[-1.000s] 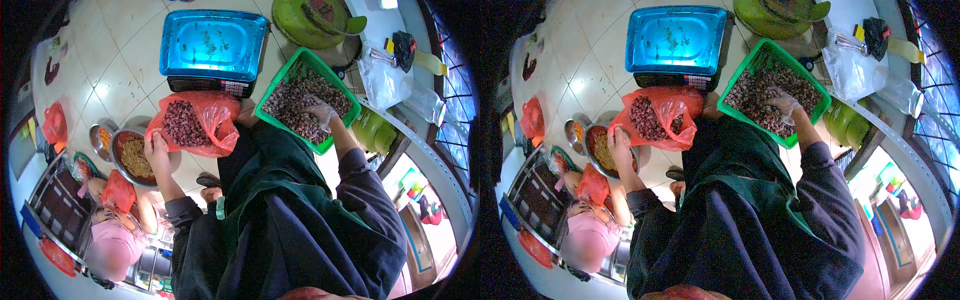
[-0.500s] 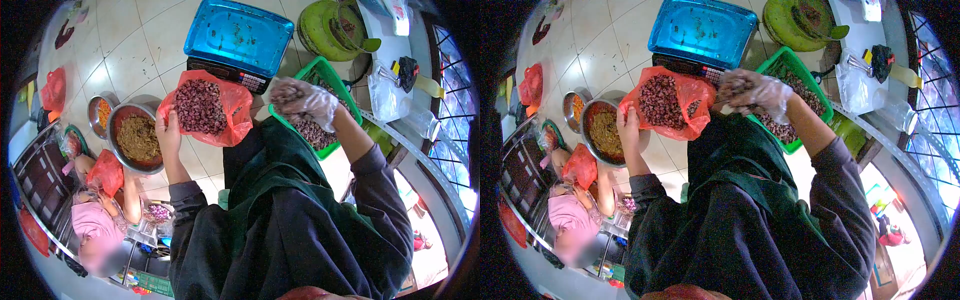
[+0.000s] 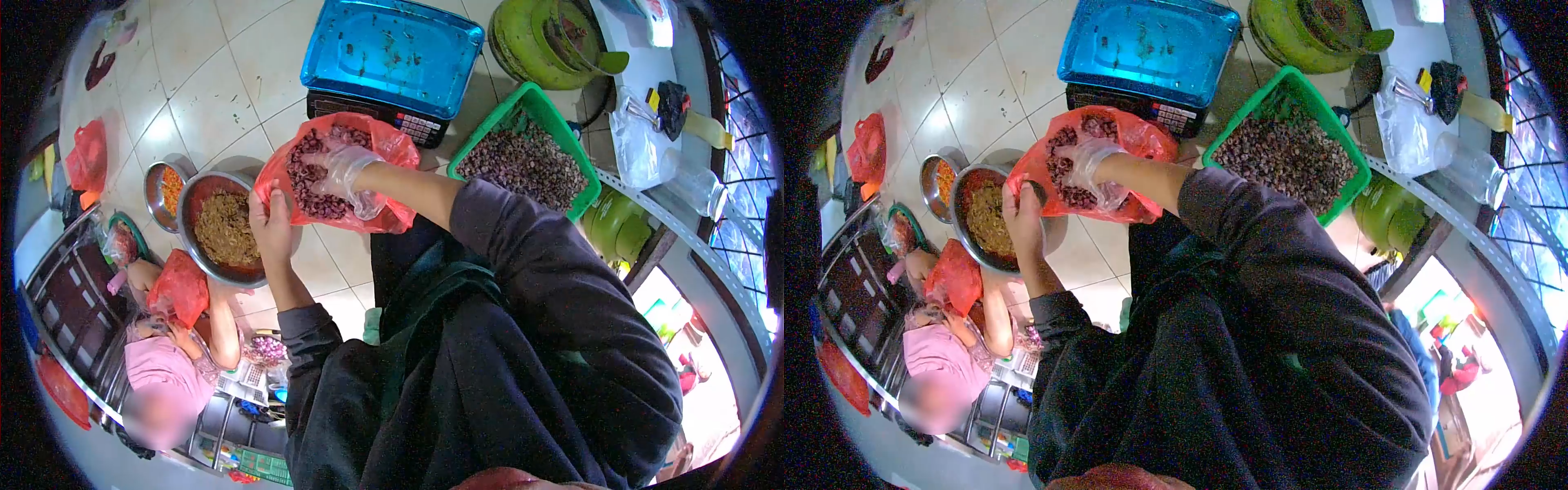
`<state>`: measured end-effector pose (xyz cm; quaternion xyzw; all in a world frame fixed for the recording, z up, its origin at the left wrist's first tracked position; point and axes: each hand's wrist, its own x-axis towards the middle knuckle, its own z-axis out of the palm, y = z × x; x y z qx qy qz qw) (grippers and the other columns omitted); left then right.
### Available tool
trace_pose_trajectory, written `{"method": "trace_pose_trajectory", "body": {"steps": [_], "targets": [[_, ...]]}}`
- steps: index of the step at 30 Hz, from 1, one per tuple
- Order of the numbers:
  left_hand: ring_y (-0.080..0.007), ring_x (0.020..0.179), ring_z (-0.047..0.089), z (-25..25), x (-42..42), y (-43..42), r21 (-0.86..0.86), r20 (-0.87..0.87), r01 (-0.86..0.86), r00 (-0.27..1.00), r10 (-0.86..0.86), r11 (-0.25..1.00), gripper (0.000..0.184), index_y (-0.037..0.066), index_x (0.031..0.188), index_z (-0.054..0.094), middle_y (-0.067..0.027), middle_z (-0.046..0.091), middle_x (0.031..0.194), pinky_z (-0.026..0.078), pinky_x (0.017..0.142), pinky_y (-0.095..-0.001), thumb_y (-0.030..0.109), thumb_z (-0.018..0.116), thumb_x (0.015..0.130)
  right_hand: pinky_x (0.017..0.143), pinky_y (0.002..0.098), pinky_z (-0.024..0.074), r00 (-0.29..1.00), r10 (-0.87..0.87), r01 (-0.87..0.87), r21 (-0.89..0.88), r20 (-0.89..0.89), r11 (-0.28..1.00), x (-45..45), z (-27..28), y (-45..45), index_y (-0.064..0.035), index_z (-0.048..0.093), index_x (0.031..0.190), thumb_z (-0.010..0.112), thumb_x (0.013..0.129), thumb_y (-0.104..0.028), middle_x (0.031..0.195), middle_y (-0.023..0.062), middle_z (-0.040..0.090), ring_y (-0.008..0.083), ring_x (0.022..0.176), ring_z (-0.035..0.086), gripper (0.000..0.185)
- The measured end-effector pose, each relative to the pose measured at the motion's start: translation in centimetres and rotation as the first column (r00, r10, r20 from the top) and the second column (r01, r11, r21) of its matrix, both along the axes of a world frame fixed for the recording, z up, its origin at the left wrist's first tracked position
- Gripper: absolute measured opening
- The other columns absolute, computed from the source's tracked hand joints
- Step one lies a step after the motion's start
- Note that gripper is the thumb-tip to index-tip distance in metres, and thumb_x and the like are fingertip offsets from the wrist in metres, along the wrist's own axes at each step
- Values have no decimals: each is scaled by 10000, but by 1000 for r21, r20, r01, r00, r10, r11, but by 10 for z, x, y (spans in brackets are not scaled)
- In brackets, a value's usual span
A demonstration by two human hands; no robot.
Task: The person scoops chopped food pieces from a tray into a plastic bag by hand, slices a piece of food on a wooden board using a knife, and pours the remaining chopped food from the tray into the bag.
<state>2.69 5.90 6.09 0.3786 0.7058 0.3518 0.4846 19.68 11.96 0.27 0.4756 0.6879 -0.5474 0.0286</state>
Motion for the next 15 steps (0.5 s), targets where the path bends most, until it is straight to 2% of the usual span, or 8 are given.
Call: {"method": "trace_pose_trajectory", "body": {"steps": [3,5,7,8,9,10,12,15], "targets": [[-50,704,458,-5,4,2,61,-90,30,996,-25,998,209,47,1108,564,12,548,856,381,615,-198,143,556,922,1089,423,324,992,-4,-2,-47,-124,999,27,31,-4,-269,390,1410,605,822,-459,1475,187,306,383,1315,366,655],[-101,810,495,-5,8,-2,58,-183,36,983,-25,998,208,34,1091,556,-17,552,916,414,732,-243,132,572,908,1069,423,354,906,224,-31,473,-358,880,52,3,-15,-234,403,1403,617,833,-428,1456,172,338,370,1301,390,639],[-190,965,515,-11,6,-7,127,-328,66,944,-21,990,327,1,1134,511,-98,541,1053,424,855,-315,170,622,877,1044,420,387,798,132,102,347,-588,932,85,16,-21,-185,417,1392,625,847,-397,1430,156,375,349,1284,416,621],[-204,1004,505,-9,12,-9,192,-357,6,932,64,981,358,-9,1148,495,-116,527,1090,414,878,-329,179,627,874,1029,416,404,733,-161,162,-60,-661,985,110,61,-21,-154,424,1385,627,855,-380,1415,147,395,334,1273,430,611],[-218,1043,495,-6,22,-10,262,-378,-51,913,151,964,389,-19,1162,479,-135,512,1127,404,900,-343,188,632,871,1014,412,422,651,-453,178,-457,-610,871,135,87,-24,-122,431,1377,629,863,-364,1399,138,415,320,1263,444,602],[-233,1082,486,-2,29,-10,333,-391,-104,889,238,937,420,-29,1176,463,-153,498,1164,394,923,-358,197,638,868,1006,380,447,461,-529,191,-503,-712,843,161,89,-31,-120,486,1334,609,896,-295,1390,102,446,252,1229,480,487],[-280,1157,456,6,37,-2,400,-549,49,813,196,915,493,-55,1217,432,-194,478,1220,346,994,-402,221,640,865,959,401,472,315,-699,337,-612,-642,715,203,82,-47,-109,483,1331,598,910,-290,1328,83,513,244,1196,513,472],[-283,1185,482,19,49,31,423,-688,287,719,99,859,478,-66,1277,406,-206,504,1264,337,1036,-381,184,577,907,909,367,487,326,-884,657,-592,-334,466,248,22,-70,-111,519,1286,570,919,-235,1285,76,545,199,1124,551,391]]}}
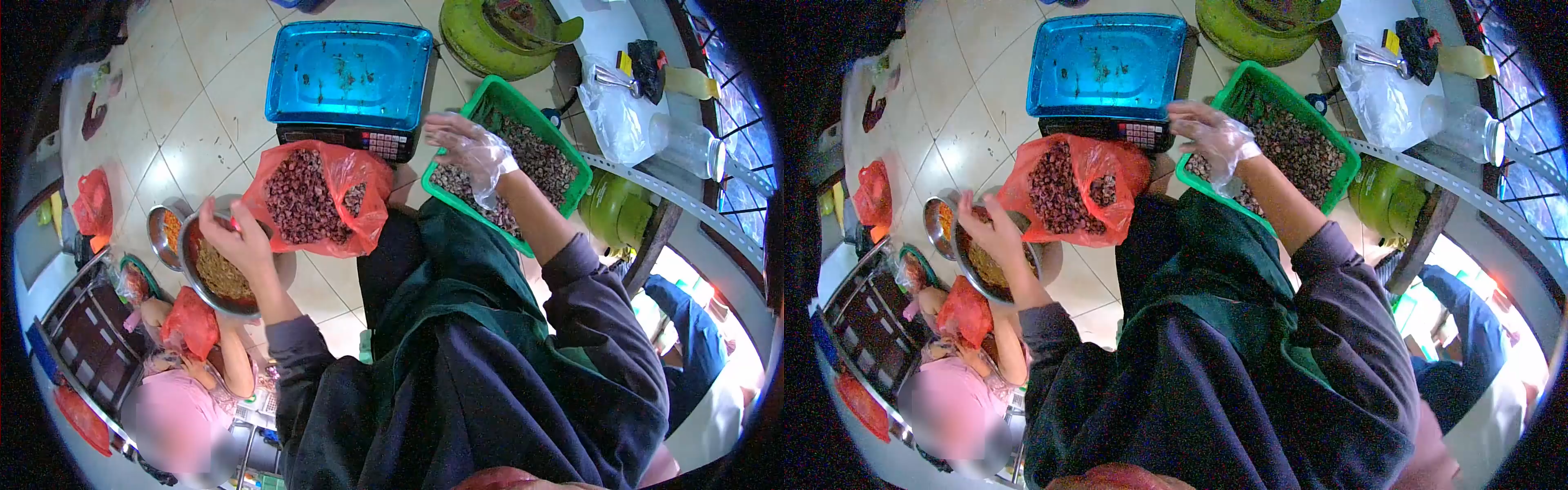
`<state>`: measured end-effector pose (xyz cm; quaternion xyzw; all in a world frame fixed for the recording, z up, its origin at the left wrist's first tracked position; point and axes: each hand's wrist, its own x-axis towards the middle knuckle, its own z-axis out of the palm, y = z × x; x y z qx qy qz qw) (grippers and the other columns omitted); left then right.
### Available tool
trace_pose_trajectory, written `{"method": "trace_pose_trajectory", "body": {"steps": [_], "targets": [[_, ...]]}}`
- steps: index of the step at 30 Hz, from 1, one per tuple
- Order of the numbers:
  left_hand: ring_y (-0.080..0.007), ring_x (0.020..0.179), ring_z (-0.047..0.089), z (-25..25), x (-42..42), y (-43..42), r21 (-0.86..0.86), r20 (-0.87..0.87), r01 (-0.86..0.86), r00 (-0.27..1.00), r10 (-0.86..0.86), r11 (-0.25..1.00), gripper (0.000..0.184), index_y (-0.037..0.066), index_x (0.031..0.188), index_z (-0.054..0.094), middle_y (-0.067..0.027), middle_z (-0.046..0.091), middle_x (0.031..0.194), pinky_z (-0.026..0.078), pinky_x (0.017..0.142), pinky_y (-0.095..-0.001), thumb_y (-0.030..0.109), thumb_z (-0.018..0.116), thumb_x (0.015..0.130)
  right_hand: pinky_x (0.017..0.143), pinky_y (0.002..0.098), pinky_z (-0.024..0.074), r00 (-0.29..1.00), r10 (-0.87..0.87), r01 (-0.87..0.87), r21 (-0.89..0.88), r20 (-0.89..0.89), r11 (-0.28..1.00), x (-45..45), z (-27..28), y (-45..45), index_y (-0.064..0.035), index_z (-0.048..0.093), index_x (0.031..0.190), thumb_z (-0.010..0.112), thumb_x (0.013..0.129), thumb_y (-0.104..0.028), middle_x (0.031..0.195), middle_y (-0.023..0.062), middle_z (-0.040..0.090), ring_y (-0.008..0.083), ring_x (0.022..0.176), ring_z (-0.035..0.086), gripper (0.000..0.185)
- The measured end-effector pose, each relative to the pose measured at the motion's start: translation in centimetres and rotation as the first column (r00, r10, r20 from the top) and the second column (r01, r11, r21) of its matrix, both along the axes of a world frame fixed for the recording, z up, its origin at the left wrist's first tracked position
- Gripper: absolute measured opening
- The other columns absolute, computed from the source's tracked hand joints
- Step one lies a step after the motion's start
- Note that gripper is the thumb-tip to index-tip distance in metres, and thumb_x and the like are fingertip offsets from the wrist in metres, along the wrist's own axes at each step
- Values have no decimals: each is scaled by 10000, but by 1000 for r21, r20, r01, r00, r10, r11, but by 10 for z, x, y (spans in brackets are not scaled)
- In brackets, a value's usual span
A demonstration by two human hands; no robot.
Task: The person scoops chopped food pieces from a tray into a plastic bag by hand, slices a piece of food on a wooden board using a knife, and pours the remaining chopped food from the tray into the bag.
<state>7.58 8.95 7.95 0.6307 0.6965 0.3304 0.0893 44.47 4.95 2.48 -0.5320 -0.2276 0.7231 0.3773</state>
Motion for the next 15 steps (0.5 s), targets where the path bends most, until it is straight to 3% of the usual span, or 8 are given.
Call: {"method": "trace_pose_trajectory", "body": {"steps": [3,6,7,10,11,12,14,15], "targets": [[-285,1200,463,3,18,58,-23,218,47,975,-41,999,469,-48,1271,434,-214,490,1264,372,1000,-377,213,581,910,945,354,458,851,30,-10,-40,524,999,29,-49,-37,-130,550,1246,607,877,-289,1311,114,524,249,1123,561,405],[-242,1135,531,-10,26,110,-287,286,184,953,-100,940,379,-7,1238,498,-152,556,1215,417,965,-343,203,568,930,1018,420,396,437,135,-71,-116,889,991,57,-104,-86,-168,492,1306,613,825,-469,1319,196,506,370,1181,514,580],[-228,1103,553,-13,45,115,-294,343,256,928,-148,921,356,3,1220,518,-137,572,1196,427,953,-331,211,566,934,1024,440,389,218,195,-123,-171,956,978,60,-110,-98,-172,445,1357,606,810,-529,1302,228,514,391,1194,503,673],[-180,1009,599,-1,118,98,-322,648,485,739,-184,813,309,26,1168,564,-101,600,1158,474,876,-297,246,542,953,1028,470,379,6,512,-61,-511,859,857,70,-142,-118,-161,284,1457,569,754,-674,1334,280,461,421,1220,473,916],[-173,980,610,2,141,83,-373,782,549,620,-66,748,303,27,1143,581,-99,605,1135,497,829,-297,260,545,952,1050,449,357,113,572,-60,-569,812,820,73,-142,-113,-163,237,1470,575,734,-688,1378,285,391,417,1262,420,966],[-192,998,607,-4,162,63,-297,947,685,299,114,666,310,10,1152,574,-102,607,1128,513,808,-316,243,549,949,1072,429,334,219,621,-67,-623,753,779,75,-137,-101,-165,190,1484,581,714,-703,1422,289,320,412,1303,367,1018],[-228,1033,592,-17,203,20,-452,830,721,126,543,525,407,-21,1280,442,-132,560,1177,524,821,-343,165,553,936,1103,402,295,449,610,-56,-661,652,748,69,-135,-81,-140,172,1492,566,668,-758,1468,292,249,418,1343,311,1103],[-253,1058,579,-36,217,-4,-478,773,711,62,631,515,475,-22,1325,369,-135,545,1174,524,838,-380,127,569,920,1102,401,296,398,656,-118,-673,641,730,62,-136,-83,-132,175,1490,571,661,-759,1468,292,250,419,1343,311,1112]]}}
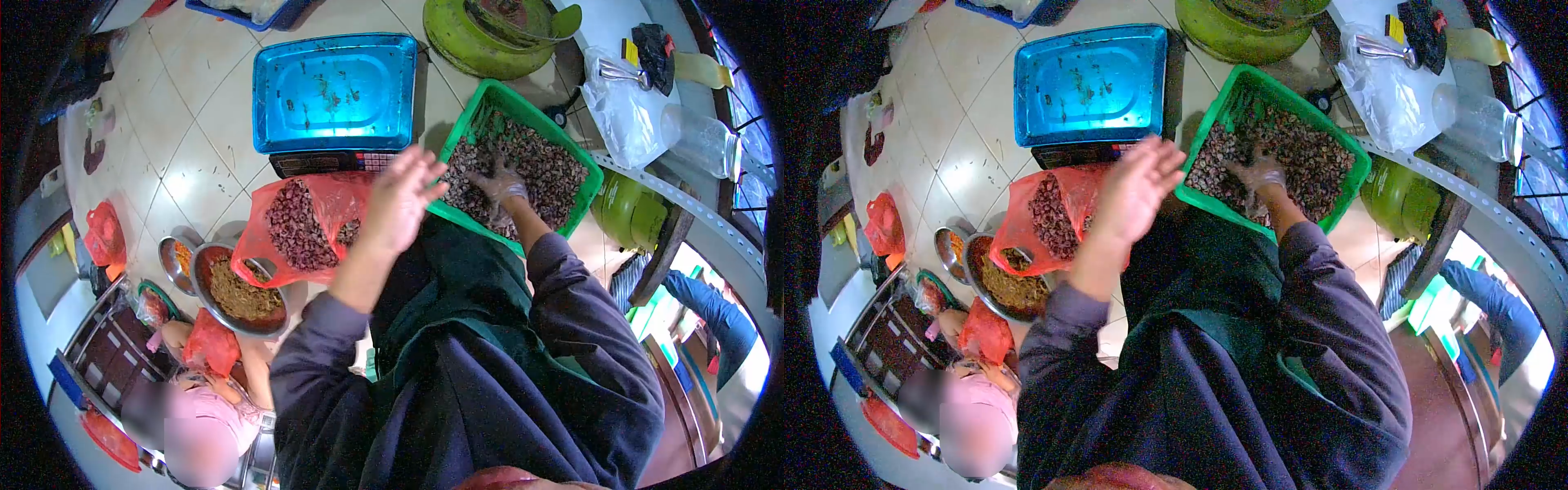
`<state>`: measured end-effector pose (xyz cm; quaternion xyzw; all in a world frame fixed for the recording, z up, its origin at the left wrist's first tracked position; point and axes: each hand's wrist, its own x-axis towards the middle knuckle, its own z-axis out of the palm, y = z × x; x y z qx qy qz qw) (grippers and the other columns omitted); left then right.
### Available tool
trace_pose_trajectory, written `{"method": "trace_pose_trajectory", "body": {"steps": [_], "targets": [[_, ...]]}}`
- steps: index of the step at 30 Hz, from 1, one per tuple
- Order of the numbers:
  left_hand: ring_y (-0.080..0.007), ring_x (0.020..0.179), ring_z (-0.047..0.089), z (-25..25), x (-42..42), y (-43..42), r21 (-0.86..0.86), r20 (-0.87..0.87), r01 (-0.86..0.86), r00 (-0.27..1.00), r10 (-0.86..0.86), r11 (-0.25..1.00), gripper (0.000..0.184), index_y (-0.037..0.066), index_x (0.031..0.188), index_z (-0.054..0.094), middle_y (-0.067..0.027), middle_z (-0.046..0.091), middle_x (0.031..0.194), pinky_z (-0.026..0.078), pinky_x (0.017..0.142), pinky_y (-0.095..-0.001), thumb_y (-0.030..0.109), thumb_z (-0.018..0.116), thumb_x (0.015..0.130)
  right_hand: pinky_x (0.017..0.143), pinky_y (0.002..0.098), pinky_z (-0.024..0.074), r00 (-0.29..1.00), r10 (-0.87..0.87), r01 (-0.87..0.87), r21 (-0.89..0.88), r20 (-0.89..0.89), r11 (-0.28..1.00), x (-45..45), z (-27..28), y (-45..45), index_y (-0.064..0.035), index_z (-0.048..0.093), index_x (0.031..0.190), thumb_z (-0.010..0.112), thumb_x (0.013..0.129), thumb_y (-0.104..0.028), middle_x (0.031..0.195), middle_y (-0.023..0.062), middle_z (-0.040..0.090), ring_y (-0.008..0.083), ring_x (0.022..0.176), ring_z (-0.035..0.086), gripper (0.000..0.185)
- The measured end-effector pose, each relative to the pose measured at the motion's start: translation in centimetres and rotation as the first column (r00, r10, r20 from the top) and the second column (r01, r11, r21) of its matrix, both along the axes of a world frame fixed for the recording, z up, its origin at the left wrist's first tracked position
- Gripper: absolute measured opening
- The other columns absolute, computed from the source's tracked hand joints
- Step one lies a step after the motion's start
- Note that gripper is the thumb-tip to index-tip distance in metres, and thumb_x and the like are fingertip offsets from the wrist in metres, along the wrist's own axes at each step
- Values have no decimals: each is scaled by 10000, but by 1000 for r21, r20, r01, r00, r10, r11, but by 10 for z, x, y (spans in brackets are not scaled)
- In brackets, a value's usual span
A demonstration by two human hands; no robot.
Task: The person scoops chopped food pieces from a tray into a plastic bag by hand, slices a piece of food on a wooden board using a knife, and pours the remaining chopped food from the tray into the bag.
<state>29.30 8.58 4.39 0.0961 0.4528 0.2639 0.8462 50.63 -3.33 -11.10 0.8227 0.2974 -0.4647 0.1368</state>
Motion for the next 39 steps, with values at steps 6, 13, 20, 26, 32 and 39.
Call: {"method": "trace_pose_trajectory", "body": {"steps": [6,13,20,26,32,39], "targets": [[-182,825,525,-161,32,-29,-223,-527,-599,738,423,769,232,67,1038,509,-58,530,943,479,792,-393,65,531,807,1078,414,330,940,342,-342,-11,-8,940,3,-4,-13,-78,204,1477,624,651,-712,1488,302,175,435,1312,353,1123],[-207,946,535,-244,16,-23,-175,-639,-369,748,180,913,543,72,1258,448,-76,536,1120,457,824,-360,2,521,724,1073,437,345,946,323,-324,-96,-32,941,2,-4,-6,-137,143,1495,552,726,-723,1497,284,167,449,1319,336,1050],[-257,768,557,-243,36,-21,54,-581,-335,756,302,941,179,33,888,546,-104,532,835,479,608,-432,13,554,710,1041,444,383,916,401,-398,-119,1,910,0,-11,-9,-142,141,1497,559,747,-694,1507,284,124,464,1313,337,1021],[-184,724,500,-204,60,-2,-139,-452,-291,869,201,947,99,86,777,532,-44,541,794,398,637,-334,22,576,716,1051,451,368,947,320,-322,-83,-35,943,4,-12,-9,-121,145,1493,580,736,-676,1499,287,155,461,1293,369,1035],[-371,1115,535,-147,49,2,255,-733,330,679,-40,909,538,55,1277,467,-230,552,1187,433,934,-422,141,610,765,1052,428,371,904,425,-419,97,-50,903,13,-5,-25,-132,131,1495,645,657,-699,1475,312,197,439,1284,392,1135],[-482,1364,144,33,-37,-4,84,-897,910,-109,429,406,893,22,1412,302,-311,168,1475,188,1057,-610,406,721,723,1012,418,415,907,419,-421,-29,-45,907,2,-11,-14,-158,53,1502,683,661,-643,1460,338,198,441,1247,437,1158]]}}
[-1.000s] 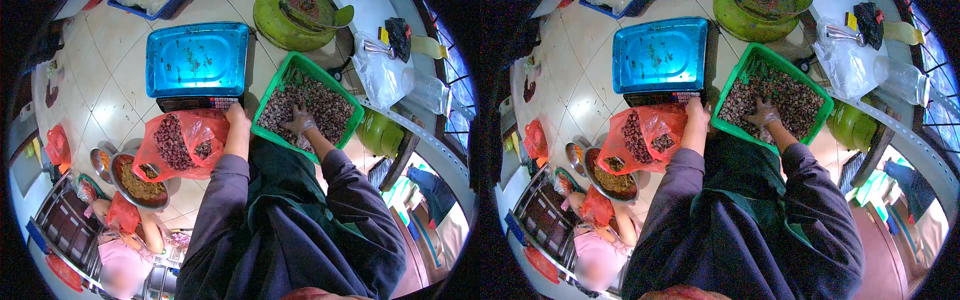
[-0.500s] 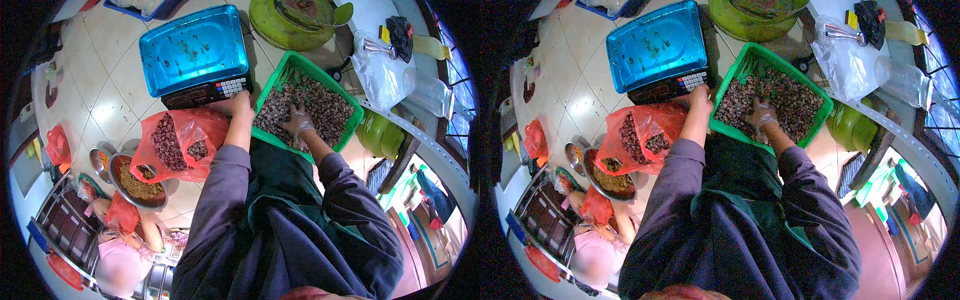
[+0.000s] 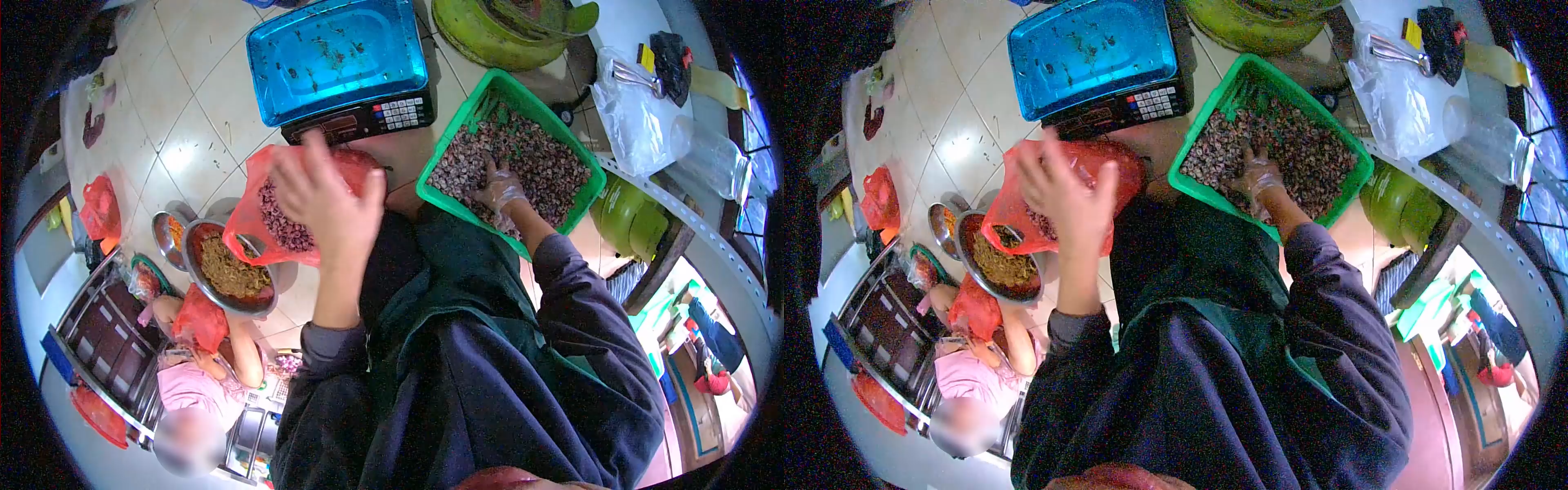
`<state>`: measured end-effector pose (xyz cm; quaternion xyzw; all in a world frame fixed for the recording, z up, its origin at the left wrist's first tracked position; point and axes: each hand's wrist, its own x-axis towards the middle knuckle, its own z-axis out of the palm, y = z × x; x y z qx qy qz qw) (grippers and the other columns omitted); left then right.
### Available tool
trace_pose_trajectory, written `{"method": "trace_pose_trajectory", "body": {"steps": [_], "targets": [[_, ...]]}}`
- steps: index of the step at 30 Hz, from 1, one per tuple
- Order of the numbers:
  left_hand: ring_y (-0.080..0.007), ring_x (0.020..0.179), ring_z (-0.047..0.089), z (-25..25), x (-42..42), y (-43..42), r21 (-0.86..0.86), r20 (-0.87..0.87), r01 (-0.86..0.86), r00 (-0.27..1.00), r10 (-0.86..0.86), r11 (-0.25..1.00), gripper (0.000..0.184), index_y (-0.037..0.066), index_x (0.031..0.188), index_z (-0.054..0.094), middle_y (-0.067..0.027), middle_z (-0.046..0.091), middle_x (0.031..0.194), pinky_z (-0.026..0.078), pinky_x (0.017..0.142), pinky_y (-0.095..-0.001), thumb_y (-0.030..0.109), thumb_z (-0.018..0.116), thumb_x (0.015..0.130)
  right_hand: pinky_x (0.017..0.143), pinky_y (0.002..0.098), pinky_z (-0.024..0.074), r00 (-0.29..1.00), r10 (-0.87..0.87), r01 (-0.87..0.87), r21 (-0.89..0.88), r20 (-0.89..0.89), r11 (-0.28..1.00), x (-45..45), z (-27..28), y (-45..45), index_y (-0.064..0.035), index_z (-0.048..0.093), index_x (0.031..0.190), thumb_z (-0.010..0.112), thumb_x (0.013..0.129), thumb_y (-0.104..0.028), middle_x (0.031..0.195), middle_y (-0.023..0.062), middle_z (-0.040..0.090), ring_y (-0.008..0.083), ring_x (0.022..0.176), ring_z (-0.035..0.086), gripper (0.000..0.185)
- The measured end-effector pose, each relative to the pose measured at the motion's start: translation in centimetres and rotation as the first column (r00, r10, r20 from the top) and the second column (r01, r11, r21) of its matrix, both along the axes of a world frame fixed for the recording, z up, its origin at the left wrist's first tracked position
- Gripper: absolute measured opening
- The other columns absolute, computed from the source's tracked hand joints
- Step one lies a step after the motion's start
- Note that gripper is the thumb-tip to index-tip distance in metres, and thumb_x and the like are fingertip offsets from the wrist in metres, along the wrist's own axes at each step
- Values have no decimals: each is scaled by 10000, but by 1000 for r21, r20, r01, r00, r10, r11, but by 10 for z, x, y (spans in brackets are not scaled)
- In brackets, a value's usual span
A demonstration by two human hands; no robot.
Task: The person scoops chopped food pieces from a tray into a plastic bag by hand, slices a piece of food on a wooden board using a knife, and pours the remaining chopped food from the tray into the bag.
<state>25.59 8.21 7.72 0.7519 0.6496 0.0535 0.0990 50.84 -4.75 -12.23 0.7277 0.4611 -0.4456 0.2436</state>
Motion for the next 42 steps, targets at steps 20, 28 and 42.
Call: {"method": "trace_pose_trajectory", "body": {"steps": [20,28,42], "targets": [[-92,526,287,-28,-7,-1,-830,538,30,-221,814,557,157,116,770,410,30,315,589,300,471,-249,105,414,926,1050,473,362,993,43,-19,207,-112,978,10,-2,-31,-215,7,1502,762,546,-644,1510,284,111,484,1279,372,1292],[-88,532,293,-9,22,1,-827,509,96,-293,809,555,98,76,867,463,34,316,584,315,473,-232,106,410,944,1001,459,419,1000,8,-5,189,-11,982,-2,24,-21,-225,99,1495,767,627,-522,1471,258,246,455,1215,449,1134],[-127,638,510,-12,60,-20,-596,798,230,70,598,769,180,64,869,527,-30,516,675,442,596,-323,236,520,921,1037,392,386,895,402,-308,383,-194,871,78,-76,-37,-167,552,1252,654,713,-145,1340,108,505,322,1220,487,549]]}}
